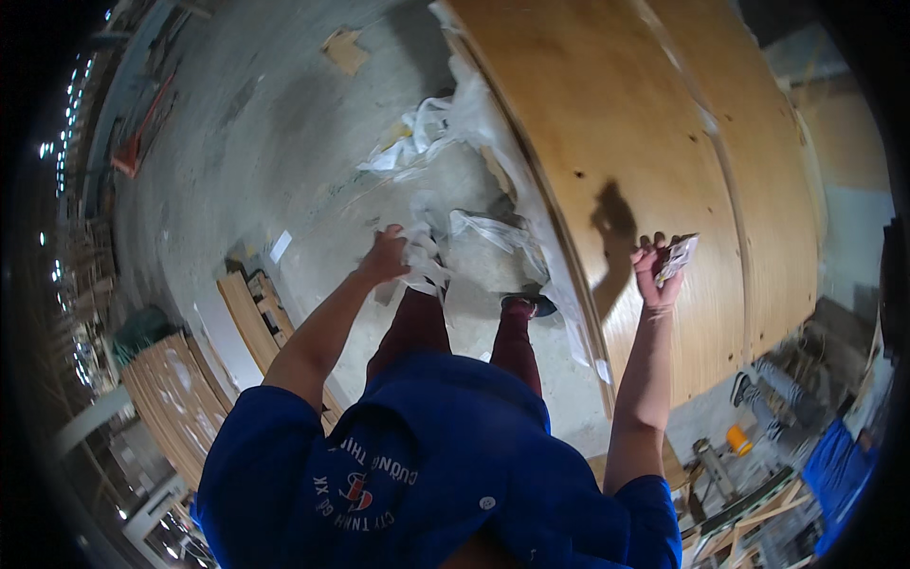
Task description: The person wipes the surface of a large wooden panel on a roller conveyor using a cloth. They then move to a stack of panels on the floor, remove protective plastic sheets, and wipe the exposed surfaces. The person handles the panels one at a time, cleaning them thoroughly before moving to the next.
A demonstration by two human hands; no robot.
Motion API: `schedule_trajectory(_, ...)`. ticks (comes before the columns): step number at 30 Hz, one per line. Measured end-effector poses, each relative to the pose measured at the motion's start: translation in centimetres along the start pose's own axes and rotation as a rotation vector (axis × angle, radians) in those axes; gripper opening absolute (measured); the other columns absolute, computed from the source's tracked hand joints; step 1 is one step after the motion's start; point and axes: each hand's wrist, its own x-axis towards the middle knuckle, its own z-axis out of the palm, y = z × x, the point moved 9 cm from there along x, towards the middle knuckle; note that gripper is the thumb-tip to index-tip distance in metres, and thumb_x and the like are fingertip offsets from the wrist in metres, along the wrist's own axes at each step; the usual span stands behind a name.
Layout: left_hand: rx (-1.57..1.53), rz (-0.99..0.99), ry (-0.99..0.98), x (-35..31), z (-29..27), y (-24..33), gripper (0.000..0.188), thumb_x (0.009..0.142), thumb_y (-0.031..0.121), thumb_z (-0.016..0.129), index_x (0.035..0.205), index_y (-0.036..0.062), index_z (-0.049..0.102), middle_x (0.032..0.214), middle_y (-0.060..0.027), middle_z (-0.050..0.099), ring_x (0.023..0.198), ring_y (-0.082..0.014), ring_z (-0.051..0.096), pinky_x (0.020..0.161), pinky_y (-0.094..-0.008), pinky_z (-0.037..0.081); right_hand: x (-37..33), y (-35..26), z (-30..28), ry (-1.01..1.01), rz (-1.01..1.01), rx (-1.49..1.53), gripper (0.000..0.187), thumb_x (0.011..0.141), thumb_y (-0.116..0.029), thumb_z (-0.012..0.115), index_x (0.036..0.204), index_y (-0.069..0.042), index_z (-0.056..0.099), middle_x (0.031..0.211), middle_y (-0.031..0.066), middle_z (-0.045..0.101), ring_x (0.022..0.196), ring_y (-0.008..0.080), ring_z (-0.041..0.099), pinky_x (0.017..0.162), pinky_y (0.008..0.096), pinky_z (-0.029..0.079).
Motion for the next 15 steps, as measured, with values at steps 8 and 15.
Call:
schedule_trajectory(8,0.106,-0.062,-0.217,4.1,4.4,-21.0,0.052,0.06,0.032,0.074,0.103,0.0051,0.063,0.137,-0.0169,0.033,0.13,-0.0435,0.018,0.103,-0.0558,0.027,12.8,8.0,-1.7,0.055,-0.073,-0.006,0.016,0.082,-0.022,0.059,0.087,-0.007,0.056,0.087,0.0054,0.05,0.085,0.0202,0.043,0.079,0.0374,0.036)
schedule_trajectory(15,0.286,0.055,-0.138,19.0,11.4,-35.7,0.036,0.061,0.026,0.066,0.094,0.0092,0.066,0.125,-0.0167,0.05,0.137,-0.0365,0.002,0.107,-0.0625,0.008,13.5,8.2,-0.7,0.042,-0.189,-0.046,0.009,0.085,-0.016,0.056,0.081,-0.008,0.053,0.07,0.0005,0.04,0.076,0.0179,0.04,0.075,0.0345,0.035)
